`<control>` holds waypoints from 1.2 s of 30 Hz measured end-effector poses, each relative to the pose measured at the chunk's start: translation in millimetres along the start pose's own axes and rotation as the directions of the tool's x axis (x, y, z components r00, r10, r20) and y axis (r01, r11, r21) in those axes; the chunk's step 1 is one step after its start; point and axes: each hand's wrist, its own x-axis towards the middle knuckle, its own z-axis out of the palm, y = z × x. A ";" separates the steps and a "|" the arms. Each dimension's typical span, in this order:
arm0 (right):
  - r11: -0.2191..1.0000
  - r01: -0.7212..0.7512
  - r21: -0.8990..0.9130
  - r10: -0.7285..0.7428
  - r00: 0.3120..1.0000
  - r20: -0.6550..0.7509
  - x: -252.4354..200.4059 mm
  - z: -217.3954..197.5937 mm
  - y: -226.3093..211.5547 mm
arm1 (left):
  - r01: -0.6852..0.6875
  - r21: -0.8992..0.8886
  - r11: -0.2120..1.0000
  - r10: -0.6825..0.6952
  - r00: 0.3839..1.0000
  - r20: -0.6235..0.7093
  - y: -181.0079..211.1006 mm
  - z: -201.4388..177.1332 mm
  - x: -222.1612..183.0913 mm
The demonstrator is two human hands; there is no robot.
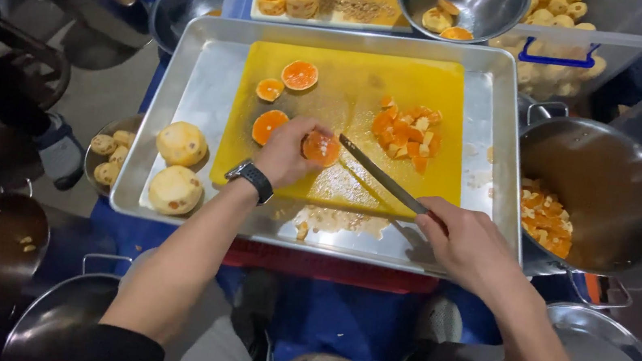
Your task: Peeling and dicing oranges on a cutting board in a food preparation environment.
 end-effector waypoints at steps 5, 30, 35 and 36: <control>0.981 0.065 -0.182 -0.064 0.998 0.006 2.1 8.5 0.6 | -0.052 -0.144 0.988 0.053 0.999 0.005 2.9 -1.7 -10.2; 0.946 0.135 -0.296 -0.168 0.982 -0.091 -5.8 10.3 3.0 | -0.261 -0.118 0.958 0.266 0.964 0.026 1.3 -2.9 -11.0; 0.939 0.170 -0.300 -0.223 0.962 -0.154 2.4 13.6 7.6 | -0.291 -0.142 0.946 0.298 0.954 0.032 9.9 -4.8 -14.9; 0.939 0.168 -0.301 -0.222 0.963 -0.155 3.5 14.8 7.8 | -0.292 -0.143 0.946 0.300 0.953 0.032 9.2 -3.3 -13.2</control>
